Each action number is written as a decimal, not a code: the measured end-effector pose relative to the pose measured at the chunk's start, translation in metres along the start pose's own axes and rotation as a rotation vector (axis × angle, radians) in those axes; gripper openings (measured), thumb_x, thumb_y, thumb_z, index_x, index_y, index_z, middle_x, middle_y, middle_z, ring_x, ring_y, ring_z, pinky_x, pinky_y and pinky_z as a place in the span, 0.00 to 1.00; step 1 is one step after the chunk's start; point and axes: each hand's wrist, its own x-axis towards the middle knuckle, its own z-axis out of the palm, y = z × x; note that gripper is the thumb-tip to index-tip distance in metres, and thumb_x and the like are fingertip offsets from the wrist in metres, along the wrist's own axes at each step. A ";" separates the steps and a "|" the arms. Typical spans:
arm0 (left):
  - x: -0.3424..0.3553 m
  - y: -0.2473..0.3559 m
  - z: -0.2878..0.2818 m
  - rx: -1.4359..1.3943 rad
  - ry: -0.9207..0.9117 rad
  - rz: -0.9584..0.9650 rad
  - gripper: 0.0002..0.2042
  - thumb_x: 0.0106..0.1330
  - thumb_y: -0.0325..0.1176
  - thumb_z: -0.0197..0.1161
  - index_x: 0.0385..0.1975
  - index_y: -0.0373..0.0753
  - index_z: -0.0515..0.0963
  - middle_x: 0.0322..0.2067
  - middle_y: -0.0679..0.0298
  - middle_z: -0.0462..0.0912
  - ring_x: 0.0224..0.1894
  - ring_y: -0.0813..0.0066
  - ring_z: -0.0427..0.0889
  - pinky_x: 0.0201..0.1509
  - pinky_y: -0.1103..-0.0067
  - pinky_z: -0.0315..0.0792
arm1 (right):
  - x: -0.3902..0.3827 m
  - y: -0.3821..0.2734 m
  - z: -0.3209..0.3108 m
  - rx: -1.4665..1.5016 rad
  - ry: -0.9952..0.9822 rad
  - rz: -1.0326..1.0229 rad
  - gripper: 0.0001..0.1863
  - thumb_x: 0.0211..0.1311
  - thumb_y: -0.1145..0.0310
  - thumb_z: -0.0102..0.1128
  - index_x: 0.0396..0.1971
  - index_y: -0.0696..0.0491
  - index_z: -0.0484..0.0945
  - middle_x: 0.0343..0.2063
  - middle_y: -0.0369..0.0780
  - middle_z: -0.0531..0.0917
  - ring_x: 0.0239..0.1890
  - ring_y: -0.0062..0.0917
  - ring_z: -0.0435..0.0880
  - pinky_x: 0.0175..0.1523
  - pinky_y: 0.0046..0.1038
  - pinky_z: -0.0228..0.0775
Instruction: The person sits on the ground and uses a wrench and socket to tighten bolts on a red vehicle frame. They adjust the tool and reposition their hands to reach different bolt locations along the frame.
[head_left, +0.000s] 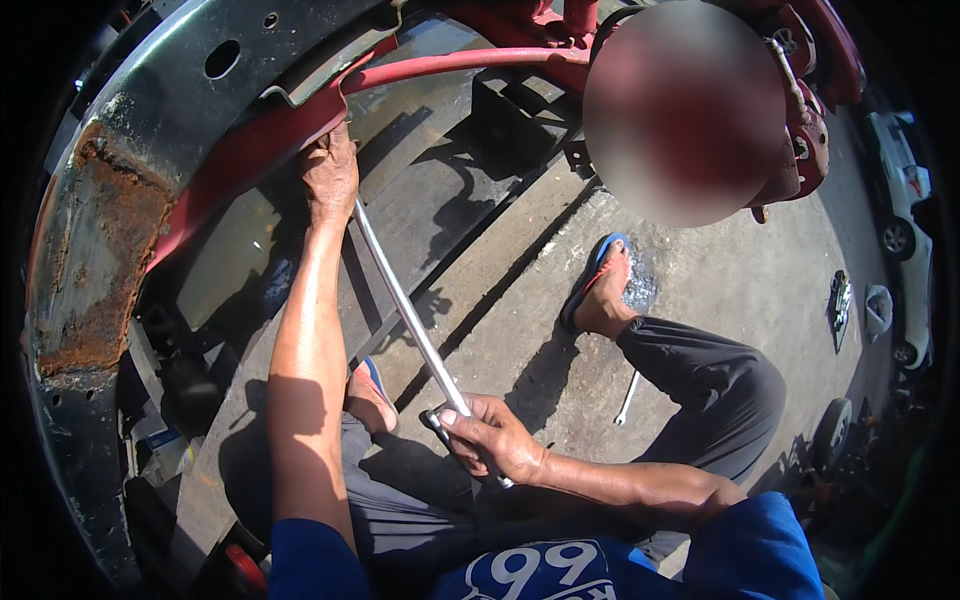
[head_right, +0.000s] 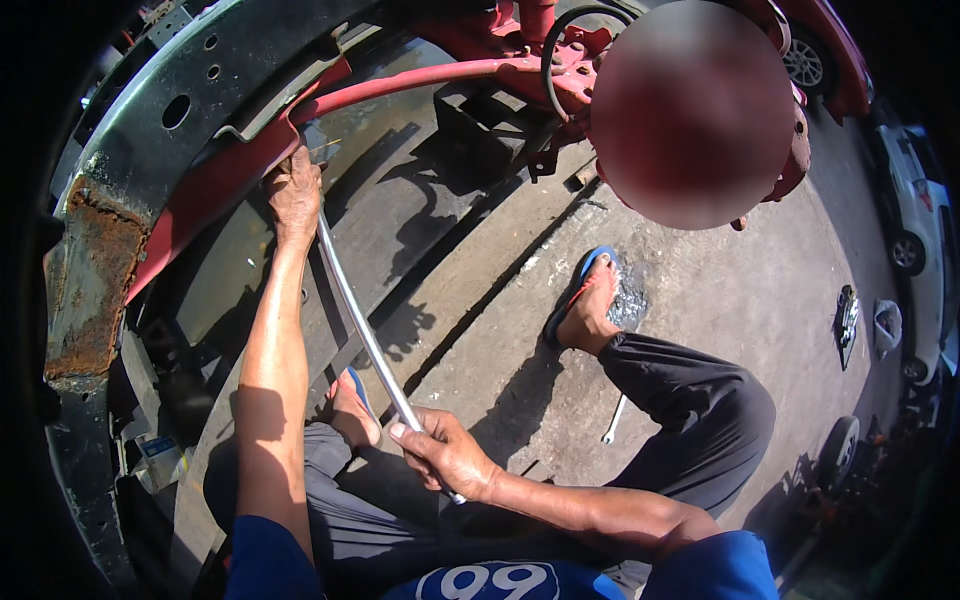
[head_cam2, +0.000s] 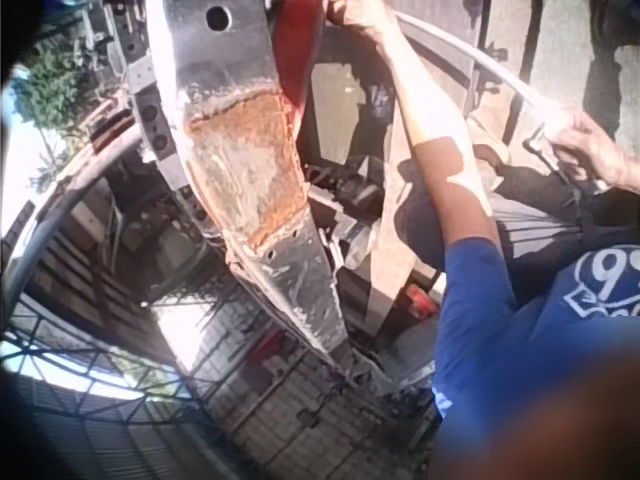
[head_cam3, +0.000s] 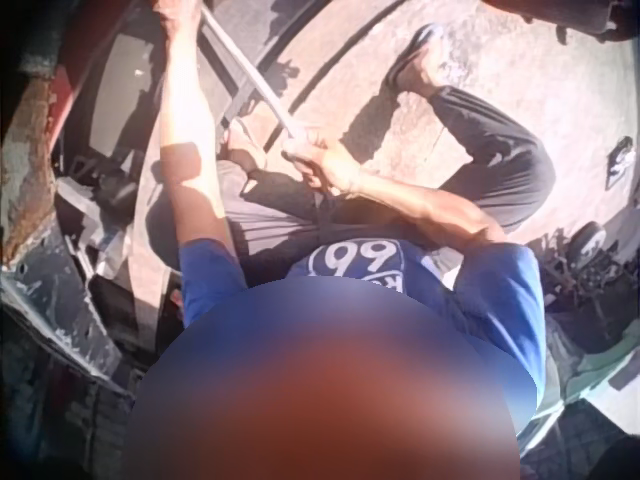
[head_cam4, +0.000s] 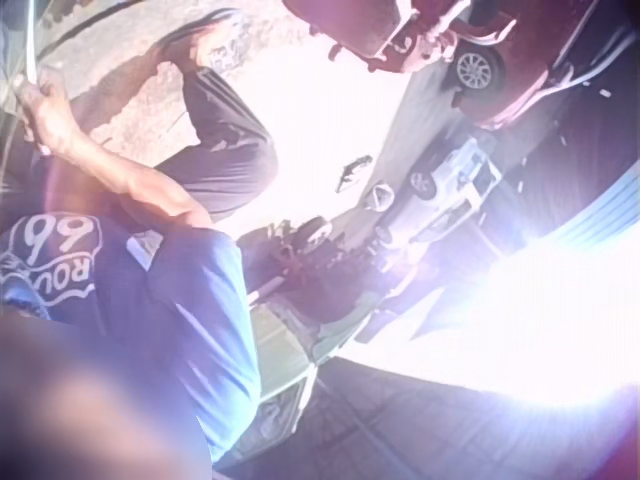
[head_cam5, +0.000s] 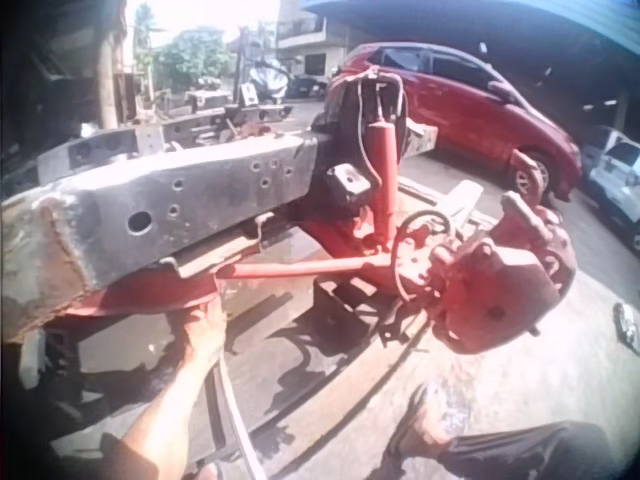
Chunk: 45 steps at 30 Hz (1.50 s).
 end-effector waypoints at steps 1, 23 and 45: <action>0.001 0.002 -0.010 -0.224 -0.088 -0.173 0.13 0.75 0.41 0.60 0.33 0.37 0.77 0.23 0.65 0.75 0.27 0.73 0.76 0.32 0.73 0.73 | 0.020 0.025 0.035 0.073 0.059 0.042 0.17 0.76 0.56 0.57 0.28 0.50 0.69 0.14 0.31 0.66 0.12 0.15 0.65 0.17 0.21 0.58; -0.002 0.055 0.002 -0.369 0.027 -0.693 0.34 0.69 0.65 0.58 0.22 0.32 0.75 0.20 0.62 0.76 0.23 0.74 0.77 0.33 0.75 0.74 | -0.016 -0.048 -0.082 -1.103 0.260 -0.197 0.28 0.73 0.46 0.57 0.44 0.62 0.78 0.22 0.46 0.79 0.28 0.36 0.80 0.38 0.41 0.72; -0.004 0.004 0.021 0.036 0.328 -0.272 0.30 0.72 0.57 0.60 0.25 0.30 0.78 0.17 0.58 0.80 0.22 0.65 0.84 0.27 0.72 0.77 | 0.018 -0.202 -0.174 -1.814 0.664 -0.329 0.19 0.72 0.52 0.59 0.44 0.55 0.81 0.35 0.50 0.86 0.39 0.44 0.86 0.43 0.41 0.76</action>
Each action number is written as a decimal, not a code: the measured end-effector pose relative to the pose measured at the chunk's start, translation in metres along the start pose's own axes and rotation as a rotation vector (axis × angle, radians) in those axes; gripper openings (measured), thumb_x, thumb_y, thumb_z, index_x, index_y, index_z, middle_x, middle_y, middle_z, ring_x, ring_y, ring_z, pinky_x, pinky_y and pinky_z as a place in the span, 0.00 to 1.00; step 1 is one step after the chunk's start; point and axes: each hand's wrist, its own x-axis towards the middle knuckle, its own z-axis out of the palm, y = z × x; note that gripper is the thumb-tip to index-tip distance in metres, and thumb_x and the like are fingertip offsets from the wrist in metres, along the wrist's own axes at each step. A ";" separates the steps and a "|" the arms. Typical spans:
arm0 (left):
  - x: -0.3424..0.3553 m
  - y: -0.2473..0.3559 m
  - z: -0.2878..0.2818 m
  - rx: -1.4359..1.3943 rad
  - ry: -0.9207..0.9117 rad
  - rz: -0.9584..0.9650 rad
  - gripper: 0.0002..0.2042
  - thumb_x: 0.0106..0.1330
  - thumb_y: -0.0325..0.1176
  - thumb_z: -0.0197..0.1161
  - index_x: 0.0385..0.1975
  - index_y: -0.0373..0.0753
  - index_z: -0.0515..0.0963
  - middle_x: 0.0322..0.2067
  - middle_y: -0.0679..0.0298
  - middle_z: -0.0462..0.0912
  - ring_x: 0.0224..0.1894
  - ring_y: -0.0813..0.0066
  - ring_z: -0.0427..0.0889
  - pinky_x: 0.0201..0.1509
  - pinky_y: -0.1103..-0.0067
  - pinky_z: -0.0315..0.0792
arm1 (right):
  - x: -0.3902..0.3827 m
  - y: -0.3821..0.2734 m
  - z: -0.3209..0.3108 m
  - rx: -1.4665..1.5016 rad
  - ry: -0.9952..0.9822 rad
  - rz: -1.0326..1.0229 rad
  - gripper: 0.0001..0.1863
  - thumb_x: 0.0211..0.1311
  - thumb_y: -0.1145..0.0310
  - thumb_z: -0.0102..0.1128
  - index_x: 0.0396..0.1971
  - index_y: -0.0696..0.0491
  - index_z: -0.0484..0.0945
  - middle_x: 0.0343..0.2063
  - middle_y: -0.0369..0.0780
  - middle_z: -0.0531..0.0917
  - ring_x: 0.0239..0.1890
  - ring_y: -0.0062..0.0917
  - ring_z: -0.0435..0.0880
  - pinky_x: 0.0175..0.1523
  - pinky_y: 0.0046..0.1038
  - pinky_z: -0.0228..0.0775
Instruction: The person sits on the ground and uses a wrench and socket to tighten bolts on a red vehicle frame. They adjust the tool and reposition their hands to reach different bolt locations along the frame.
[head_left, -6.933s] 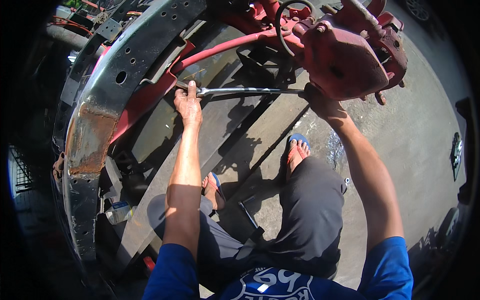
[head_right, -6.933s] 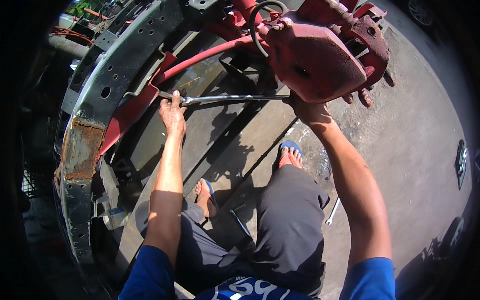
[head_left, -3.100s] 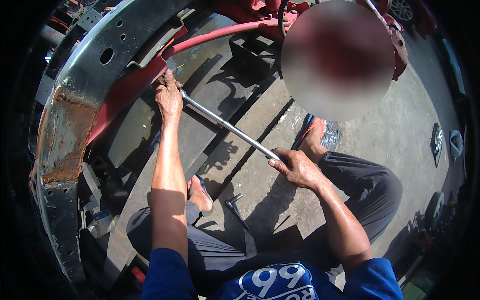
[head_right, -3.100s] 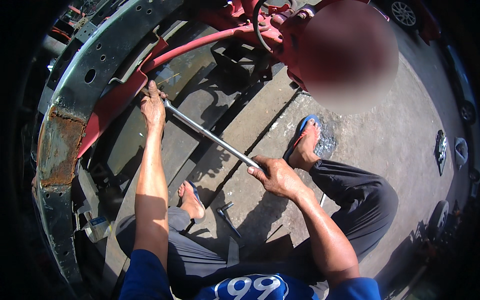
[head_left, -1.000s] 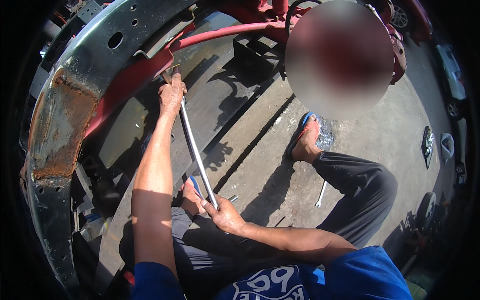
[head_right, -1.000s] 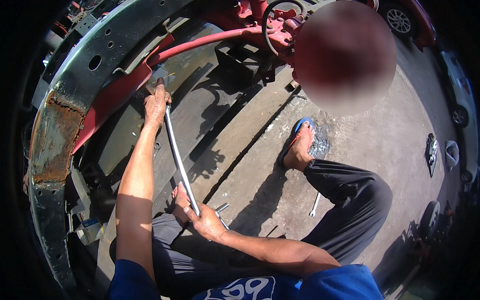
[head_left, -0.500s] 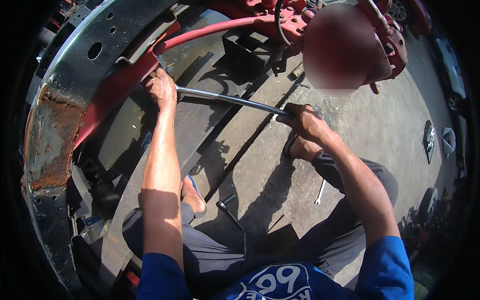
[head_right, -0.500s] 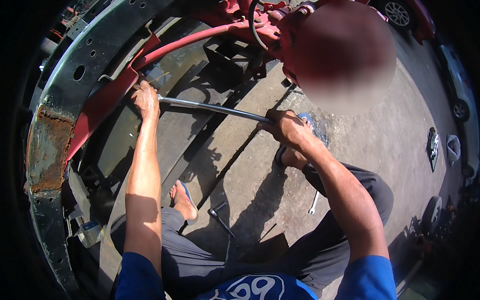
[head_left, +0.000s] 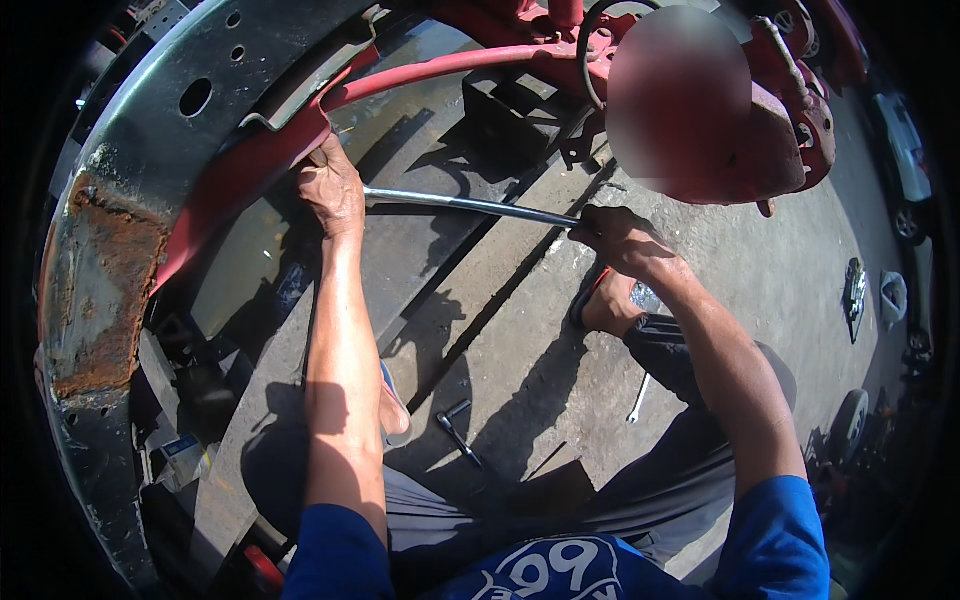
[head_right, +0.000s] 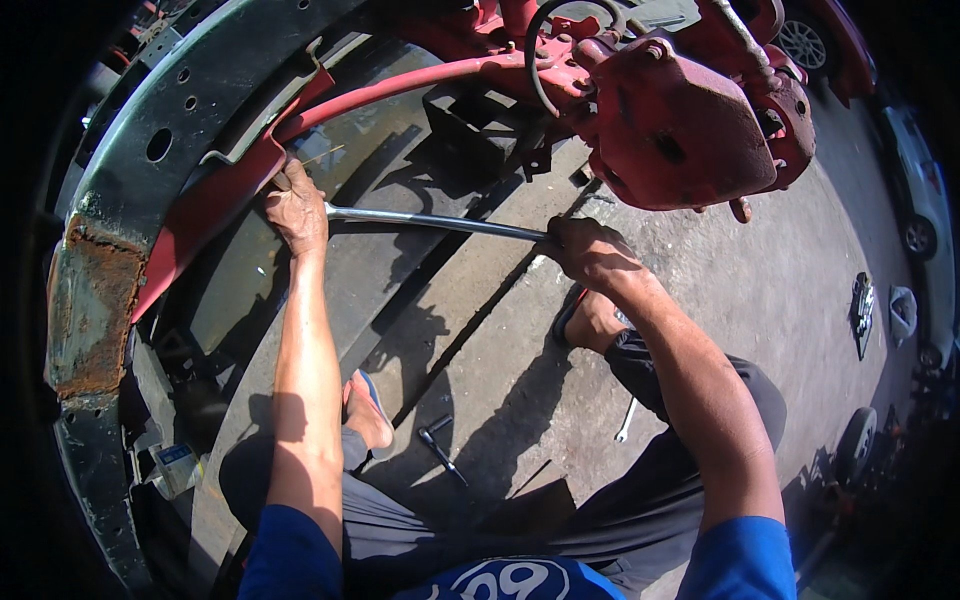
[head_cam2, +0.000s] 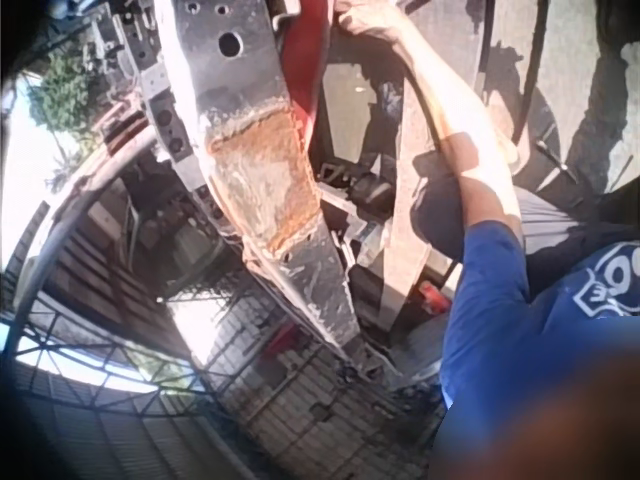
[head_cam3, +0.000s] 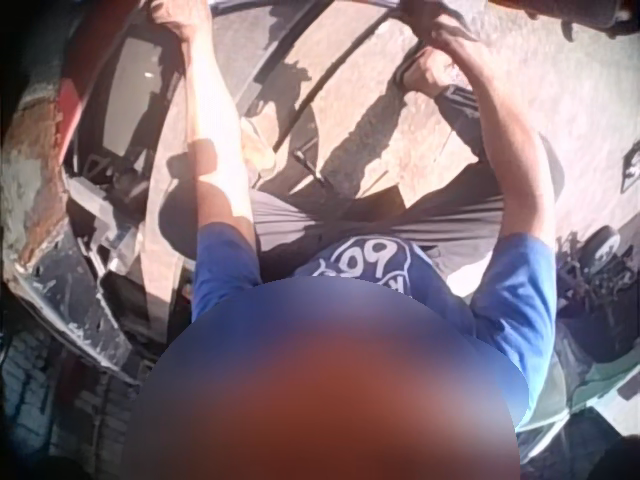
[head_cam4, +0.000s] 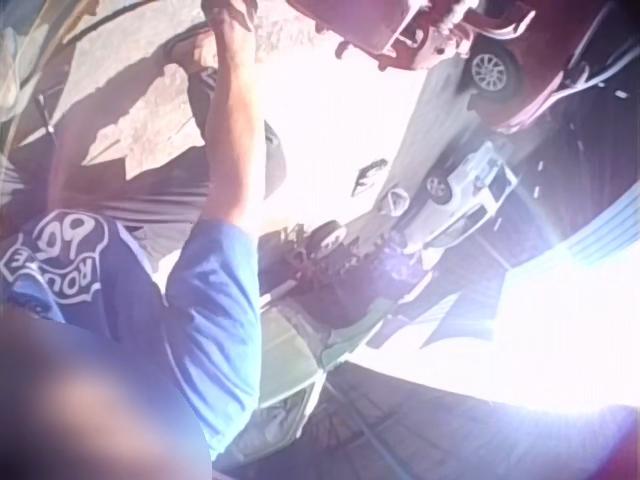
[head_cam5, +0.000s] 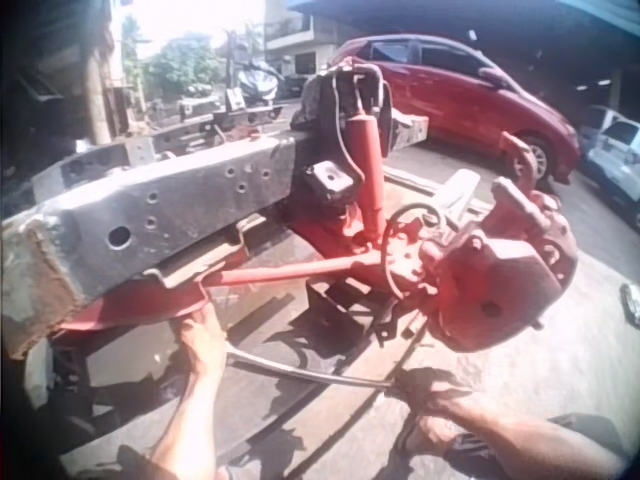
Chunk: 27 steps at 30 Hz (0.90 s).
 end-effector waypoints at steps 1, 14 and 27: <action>-0.002 0.003 -0.001 -0.041 -0.008 -0.026 0.29 0.72 0.56 0.59 0.23 0.30 0.77 0.17 0.60 0.79 0.20 0.67 0.82 0.25 0.73 0.76 | -0.009 -0.004 0.001 0.077 -0.069 0.018 0.19 0.72 0.53 0.59 0.42 0.57 0.81 0.34 0.50 0.85 0.38 0.45 0.85 0.42 0.43 0.75; -0.010 0.048 -0.002 -0.242 -0.009 -0.304 0.19 0.73 0.43 0.58 0.25 0.34 0.74 0.16 0.65 0.74 0.15 0.77 0.75 0.20 0.77 0.72 | -0.020 -0.001 -0.043 0.074 0.058 -0.001 0.16 0.70 0.56 0.62 0.40 0.56 0.81 0.33 0.48 0.84 0.36 0.42 0.84 0.43 0.41 0.73; 0.014 -0.015 0.008 0.038 -0.076 0.321 0.16 0.74 0.40 0.57 0.26 0.37 0.72 0.19 0.66 0.74 0.16 0.76 0.74 0.23 0.77 0.73 | -0.033 -0.007 -0.031 0.089 -0.140 -0.167 0.22 0.71 0.48 0.59 0.36 0.55 0.81 0.26 0.44 0.82 0.30 0.36 0.82 0.37 0.36 0.73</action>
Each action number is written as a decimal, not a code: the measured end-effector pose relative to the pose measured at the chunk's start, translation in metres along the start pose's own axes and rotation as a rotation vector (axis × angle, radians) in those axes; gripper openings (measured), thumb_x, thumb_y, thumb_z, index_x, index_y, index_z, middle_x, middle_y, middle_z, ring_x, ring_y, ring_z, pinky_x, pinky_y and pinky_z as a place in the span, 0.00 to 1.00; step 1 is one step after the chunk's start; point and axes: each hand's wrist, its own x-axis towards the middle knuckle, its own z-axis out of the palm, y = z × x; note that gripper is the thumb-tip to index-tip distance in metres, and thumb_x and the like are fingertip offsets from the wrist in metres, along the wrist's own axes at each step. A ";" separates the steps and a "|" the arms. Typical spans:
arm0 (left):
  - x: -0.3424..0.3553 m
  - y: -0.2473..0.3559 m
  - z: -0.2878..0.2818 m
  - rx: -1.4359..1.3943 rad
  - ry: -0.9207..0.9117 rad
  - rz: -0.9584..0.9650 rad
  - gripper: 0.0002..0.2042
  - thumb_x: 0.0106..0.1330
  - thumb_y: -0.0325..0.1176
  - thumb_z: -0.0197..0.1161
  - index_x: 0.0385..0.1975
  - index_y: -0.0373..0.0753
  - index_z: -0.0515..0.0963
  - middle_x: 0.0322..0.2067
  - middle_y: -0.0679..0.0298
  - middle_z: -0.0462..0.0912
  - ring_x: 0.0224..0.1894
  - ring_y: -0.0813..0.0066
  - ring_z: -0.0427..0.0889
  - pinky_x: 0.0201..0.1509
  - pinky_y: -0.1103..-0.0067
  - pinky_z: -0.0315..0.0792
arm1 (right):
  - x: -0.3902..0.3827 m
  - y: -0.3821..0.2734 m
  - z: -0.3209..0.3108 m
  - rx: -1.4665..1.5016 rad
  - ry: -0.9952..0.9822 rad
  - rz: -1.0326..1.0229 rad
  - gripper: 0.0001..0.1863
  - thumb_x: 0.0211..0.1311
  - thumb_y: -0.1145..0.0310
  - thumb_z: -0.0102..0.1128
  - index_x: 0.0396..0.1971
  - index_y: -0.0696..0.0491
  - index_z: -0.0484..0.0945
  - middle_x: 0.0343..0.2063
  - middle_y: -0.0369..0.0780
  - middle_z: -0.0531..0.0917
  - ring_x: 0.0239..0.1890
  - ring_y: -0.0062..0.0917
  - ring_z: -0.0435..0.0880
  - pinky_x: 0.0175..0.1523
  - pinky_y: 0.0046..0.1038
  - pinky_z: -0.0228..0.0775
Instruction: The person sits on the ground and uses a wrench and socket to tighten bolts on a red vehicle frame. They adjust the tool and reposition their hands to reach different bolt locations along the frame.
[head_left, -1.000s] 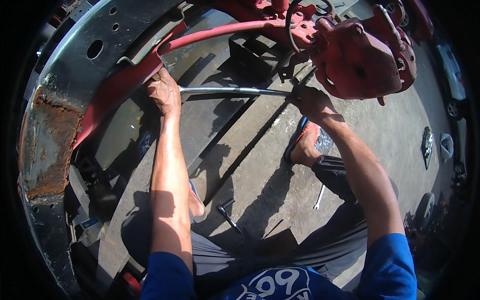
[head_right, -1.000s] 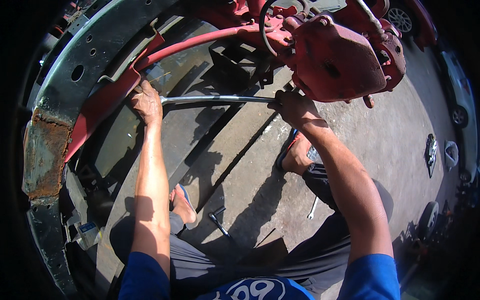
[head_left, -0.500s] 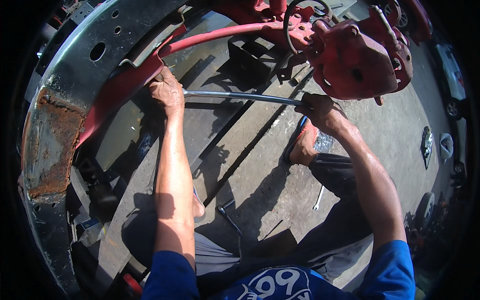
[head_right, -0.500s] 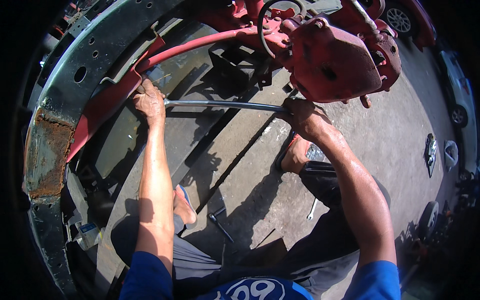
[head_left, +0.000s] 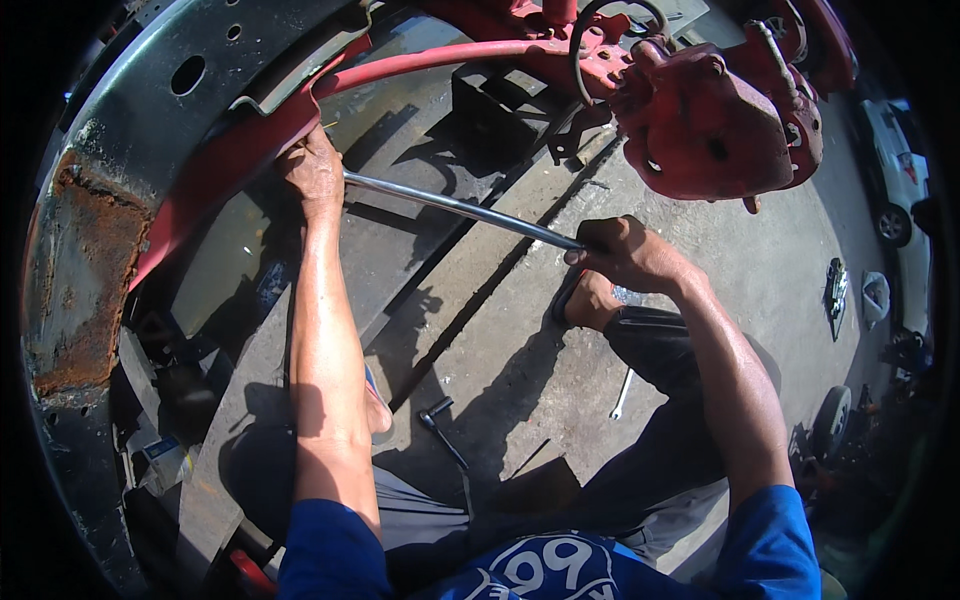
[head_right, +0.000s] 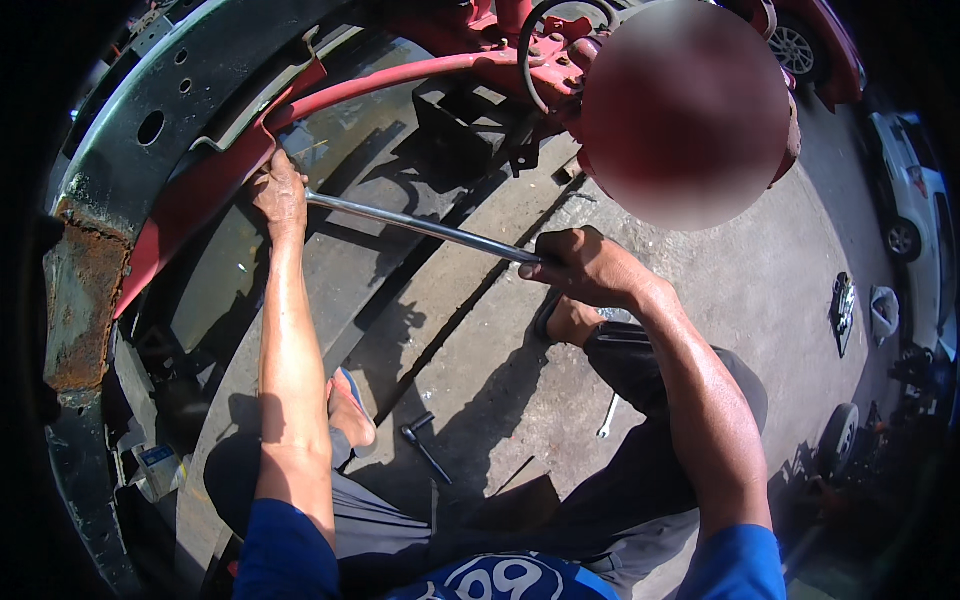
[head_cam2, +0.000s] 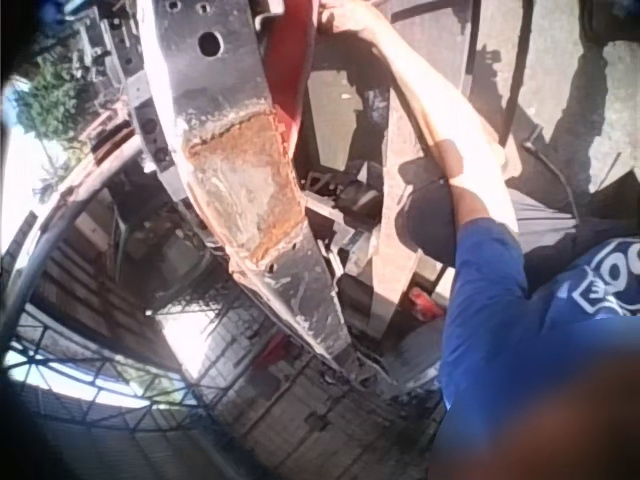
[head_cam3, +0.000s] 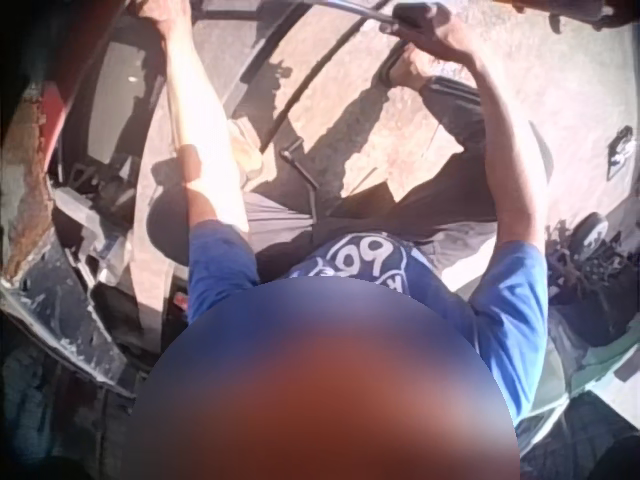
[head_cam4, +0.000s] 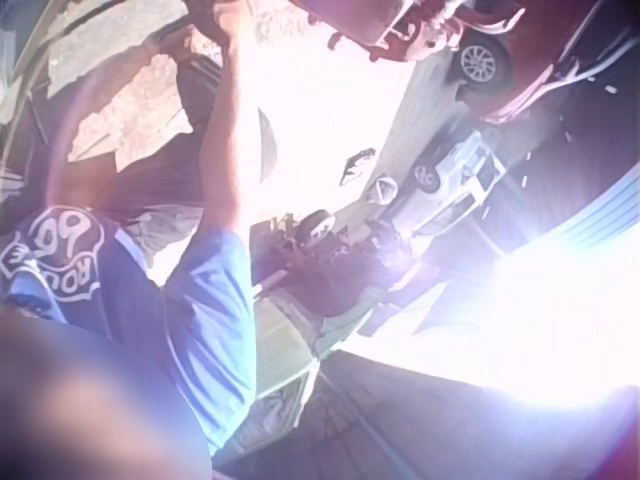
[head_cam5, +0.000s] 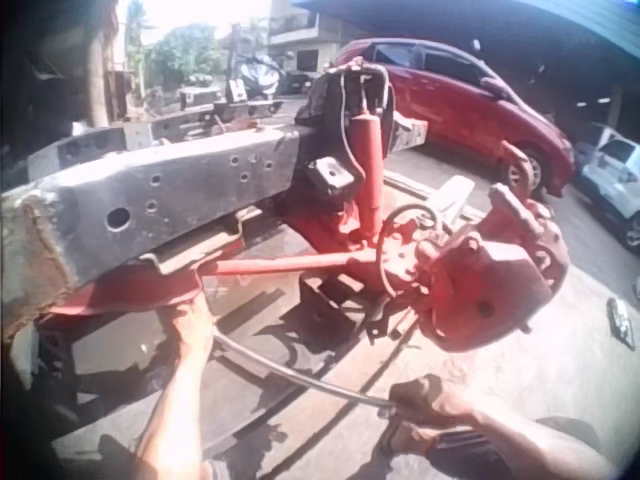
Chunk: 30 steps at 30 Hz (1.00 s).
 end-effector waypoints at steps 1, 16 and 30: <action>-0.001 0.007 -0.003 -0.175 -0.031 -0.172 0.17 0.74 0.42 0.58 0.24 0.38 0.71 0.18 0.67 0.72 0.16 0.78 0.72 0.22 0.78 0.71 | -0.012 -0.010 0.007 0.029 -0.073 -0.067 0.25 0.72 0.45 0.58 0.35 0.56 0.79 0.24 0.43 0.80 0.30 0.34 0.81 0.37 0.35 0.72; -0.003 -0.012 0.006 -0.305 0.043 -0.124 0.20 0.73 0.47 0.61 0.21 0.41 0.68 0.15 0.70 0.68 0.15 0.81 0.68 0.19 0.80 0.67 | -0.038 -0.061 0.038 1.456 -0.708 0.163 0.14 0.76 0.61 0.56 0.31 0.53 0.67 0.17 0.29 0.63 0.12 0.09 0.60 0.13 0.15 0.51; 0.018 0.030 -0.047 -0.411 -0.507 -0.552 0.19 0.76 0.44 0.58 0.23 0.40 0.72 0.17 0.73 0.66 0.21 0.84 0.68 0.26 0.80 0.65 | -0.005 -0.365 0.255 2.033 -0.391 0.319 0.15 0.74 0.55 0.57 0.34 0.51 0.77 0.17 0.34 0.74 0.13 0.21 0.73 0.17 0.24 0.64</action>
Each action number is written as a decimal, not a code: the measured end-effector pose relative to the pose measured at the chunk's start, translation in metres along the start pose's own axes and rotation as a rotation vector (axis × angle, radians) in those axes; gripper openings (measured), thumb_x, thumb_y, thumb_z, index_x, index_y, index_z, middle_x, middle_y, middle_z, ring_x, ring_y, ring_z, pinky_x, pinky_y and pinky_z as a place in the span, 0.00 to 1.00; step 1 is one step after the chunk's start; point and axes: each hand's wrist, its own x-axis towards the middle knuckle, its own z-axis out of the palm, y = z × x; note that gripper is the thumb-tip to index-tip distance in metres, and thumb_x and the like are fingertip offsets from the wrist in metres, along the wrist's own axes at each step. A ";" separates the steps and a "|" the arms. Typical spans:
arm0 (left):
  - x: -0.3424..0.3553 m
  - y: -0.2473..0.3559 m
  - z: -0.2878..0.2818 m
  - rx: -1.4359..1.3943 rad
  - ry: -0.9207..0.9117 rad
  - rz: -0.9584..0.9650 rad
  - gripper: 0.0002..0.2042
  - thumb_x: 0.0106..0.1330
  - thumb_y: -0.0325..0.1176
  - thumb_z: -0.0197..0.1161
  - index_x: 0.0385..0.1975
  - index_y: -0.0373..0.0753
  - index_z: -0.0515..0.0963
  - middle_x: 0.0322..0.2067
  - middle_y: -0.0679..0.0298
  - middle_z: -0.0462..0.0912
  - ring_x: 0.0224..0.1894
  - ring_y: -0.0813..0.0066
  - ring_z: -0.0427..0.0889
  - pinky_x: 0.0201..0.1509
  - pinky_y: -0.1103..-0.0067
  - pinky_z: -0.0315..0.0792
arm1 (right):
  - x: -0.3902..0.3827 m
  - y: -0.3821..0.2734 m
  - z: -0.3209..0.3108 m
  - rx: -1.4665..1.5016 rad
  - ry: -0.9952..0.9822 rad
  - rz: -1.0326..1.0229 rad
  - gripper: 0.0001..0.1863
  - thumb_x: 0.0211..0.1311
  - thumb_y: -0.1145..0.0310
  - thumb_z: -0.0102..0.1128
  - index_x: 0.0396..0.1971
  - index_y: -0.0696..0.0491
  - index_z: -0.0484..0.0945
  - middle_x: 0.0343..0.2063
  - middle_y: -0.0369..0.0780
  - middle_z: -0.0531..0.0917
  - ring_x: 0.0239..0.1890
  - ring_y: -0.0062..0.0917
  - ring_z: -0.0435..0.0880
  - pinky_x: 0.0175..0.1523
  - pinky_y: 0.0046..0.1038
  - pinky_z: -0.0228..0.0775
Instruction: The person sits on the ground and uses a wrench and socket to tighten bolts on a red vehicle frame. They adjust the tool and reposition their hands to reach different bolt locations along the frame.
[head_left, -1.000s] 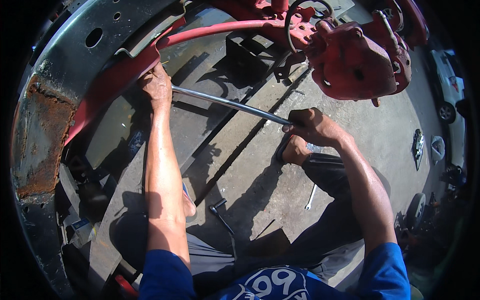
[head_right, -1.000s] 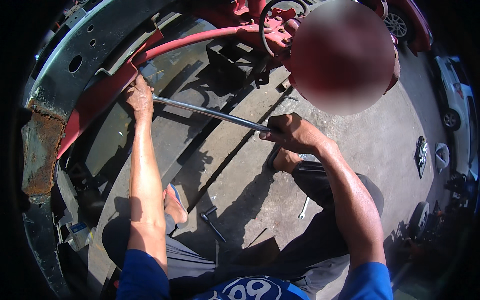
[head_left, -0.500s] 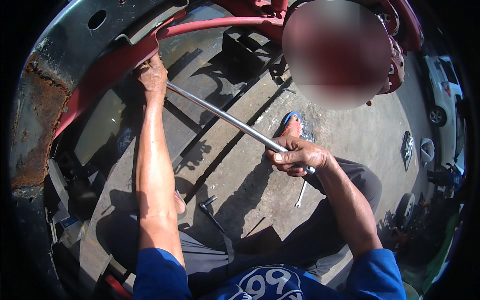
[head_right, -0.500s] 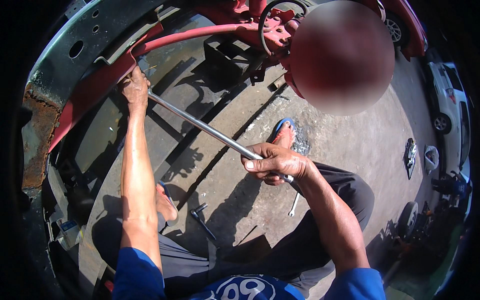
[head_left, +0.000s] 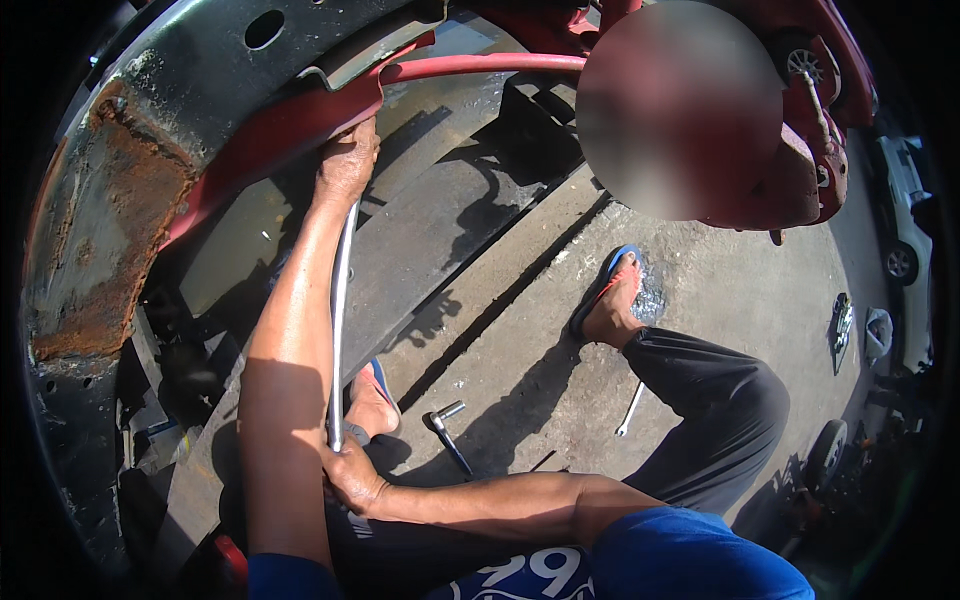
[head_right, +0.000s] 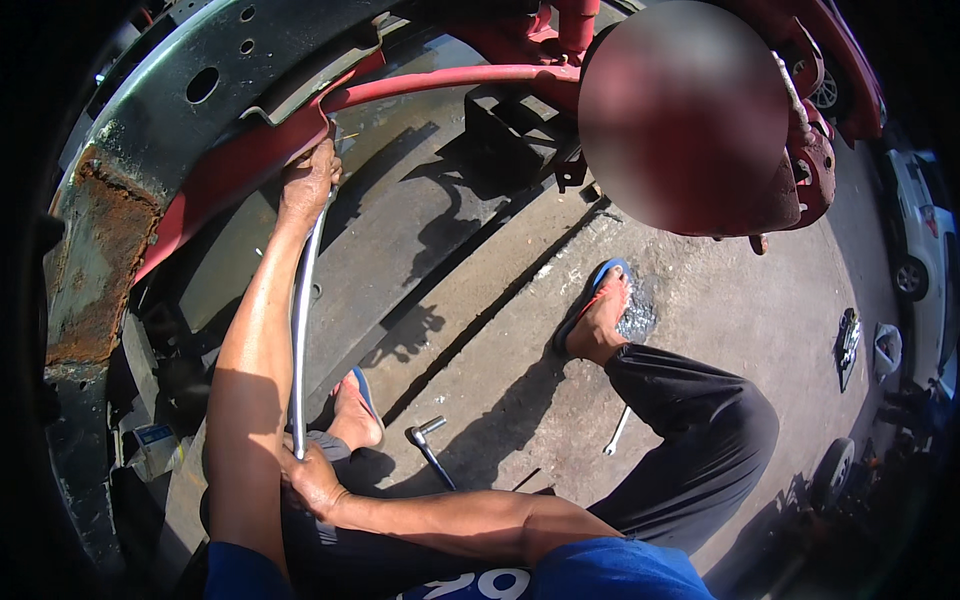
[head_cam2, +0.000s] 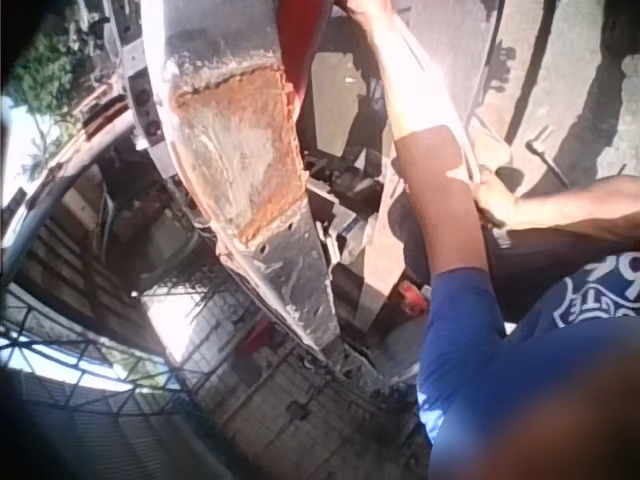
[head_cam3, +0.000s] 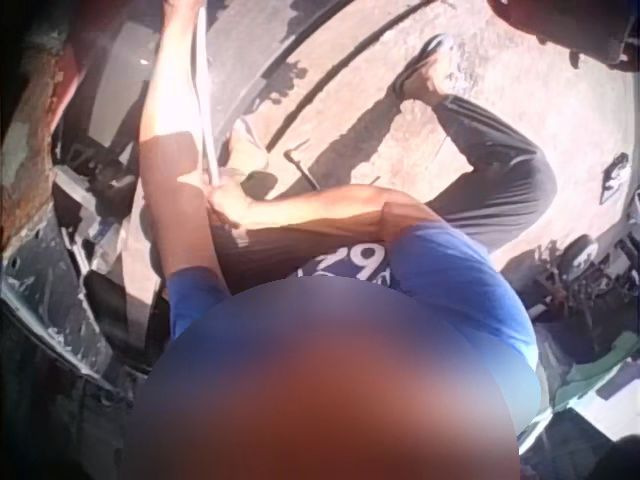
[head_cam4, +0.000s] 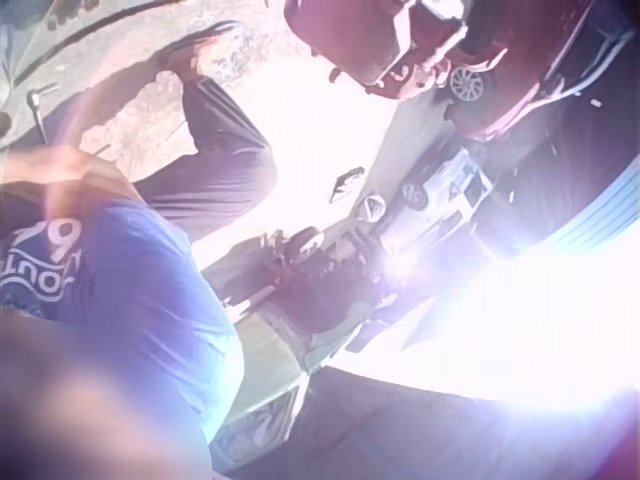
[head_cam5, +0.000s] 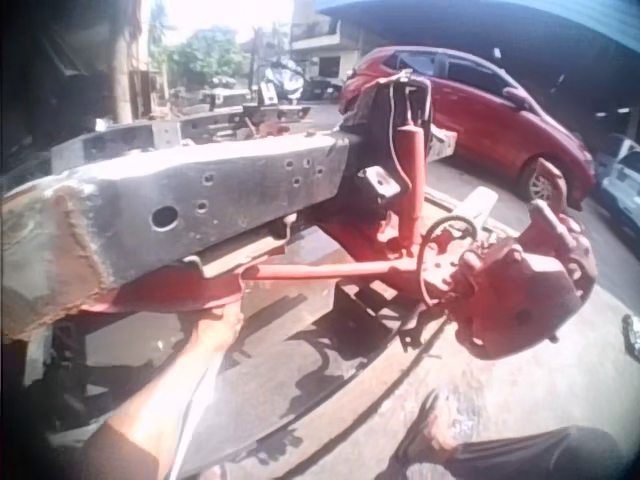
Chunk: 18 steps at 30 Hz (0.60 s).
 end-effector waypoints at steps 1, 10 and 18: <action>0.002 0.005 -0.003 -0.045 -0.060 -0.003 0.19 0.75 0.47 0.60 0.26 0.39 0.73 0.18 0.72 0.68 0.21 0.84 0.69 0.26 0.80 0.67 | 0.027 0.020 0.025 0.115 -0.052 -0.253 0.15 0.73 0.55 0.58 0.43 0.52 0.80 0.26 0.37 0.81 0.26 0.23 0.81 0.30 0.24 0.74; -0.005 0.006 0.002 -0.040 -0.152 -0.048 0.28 0.74 0.59 0.51 0.25 0.37 0.72 0.19 0.66 0.72 0.25 0.75 0.75 0.34 0.72 0.71 | 0.025 -0.020 -0.010 -0.279 -0.065 0.080 0.20 0.76 0.54 0.54 0.37 0.59 0.77 0.21 0.35 0.74 0.25 0.22 0.78 0.36 0.26 0.76; -0.019 0.013 0.022 -0.191 0.140 -0.091 0.19 0.75 0.49 0.58 0.30 0.38 0.71 0.20 0.68 0.69 0.22 0.79 0.69 0.27 0.79 0.67 | -0.086 -0.101 -0.118 -0.704 0.220 -0.013 0.27 0.74 0.45 0.54 0.42 0.58 0.75 0.18 0.35 0.70 0.18 0.20 0.73 0.22 0.28 0.69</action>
